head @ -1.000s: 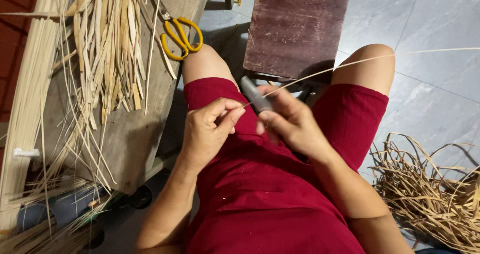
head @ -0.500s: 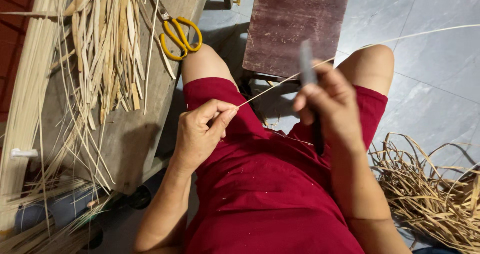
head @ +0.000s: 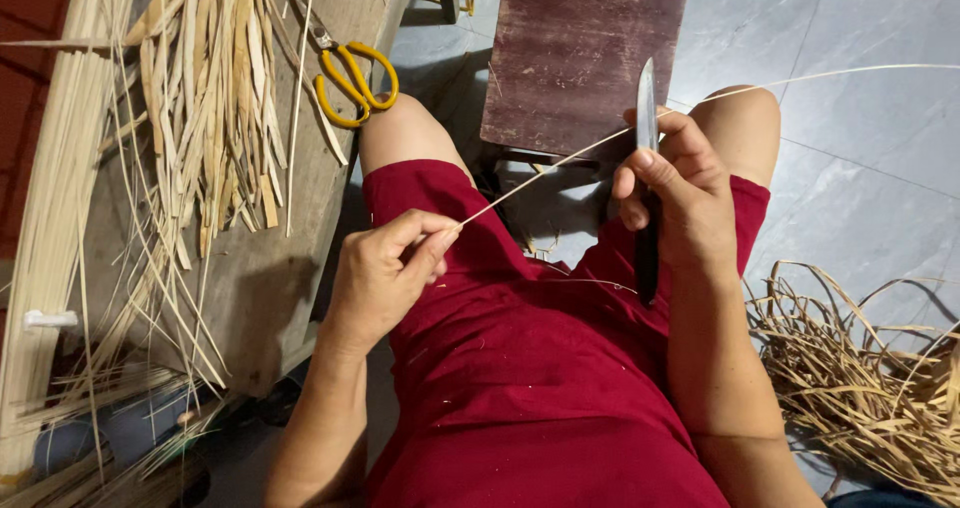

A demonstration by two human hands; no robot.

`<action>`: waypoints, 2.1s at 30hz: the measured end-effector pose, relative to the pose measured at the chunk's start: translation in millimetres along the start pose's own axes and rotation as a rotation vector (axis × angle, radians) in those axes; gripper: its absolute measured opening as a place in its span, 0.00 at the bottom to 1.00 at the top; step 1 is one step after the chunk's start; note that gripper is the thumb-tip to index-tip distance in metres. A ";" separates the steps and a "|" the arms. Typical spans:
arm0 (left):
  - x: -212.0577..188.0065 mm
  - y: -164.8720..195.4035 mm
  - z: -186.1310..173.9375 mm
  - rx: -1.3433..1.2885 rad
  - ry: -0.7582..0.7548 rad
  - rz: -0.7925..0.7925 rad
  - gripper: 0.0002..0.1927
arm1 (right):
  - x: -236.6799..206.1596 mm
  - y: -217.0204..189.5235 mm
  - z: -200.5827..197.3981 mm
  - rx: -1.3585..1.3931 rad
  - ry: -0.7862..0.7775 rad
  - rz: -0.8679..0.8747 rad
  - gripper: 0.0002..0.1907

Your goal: The person sits on the floor and pulls long thin bamboo strips one at a time from a large bundle on a low bench. They hold each strip taut and run a knife along it to shave and smooth the surface, then set the finished strip aside and reach for the next one.

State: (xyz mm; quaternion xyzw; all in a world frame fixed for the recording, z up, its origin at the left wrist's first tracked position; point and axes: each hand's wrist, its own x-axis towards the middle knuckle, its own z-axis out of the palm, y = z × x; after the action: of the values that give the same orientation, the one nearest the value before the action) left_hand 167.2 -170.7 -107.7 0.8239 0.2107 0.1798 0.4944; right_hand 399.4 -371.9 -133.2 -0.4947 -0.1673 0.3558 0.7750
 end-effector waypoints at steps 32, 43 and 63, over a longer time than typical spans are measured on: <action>6.4 7.1 13.5 0.606 0.138 0.432 0.06 | -7.0 27.8 50.9 -0.188 -0.274 0.290 0.16; -8.2 -31.5 11.3 -0.425 -0.264 -0.264 0.10 | -3.9 -18.4 18.0 -0.119 -0.080 0.064 0.21; -24.0 -25.3 -5.2 -0.552 -0.323 -0.216 0.11 | -13.9 15.5 43.6 0.017 -0.303 0.267 0.12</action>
State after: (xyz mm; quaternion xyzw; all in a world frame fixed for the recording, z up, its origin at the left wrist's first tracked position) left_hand 140.0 -168.8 -130.1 0.6497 0.1594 0.0438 0.7420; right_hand 357.1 -349.6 -125.8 -0.4467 -0.2117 0.5273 0.6910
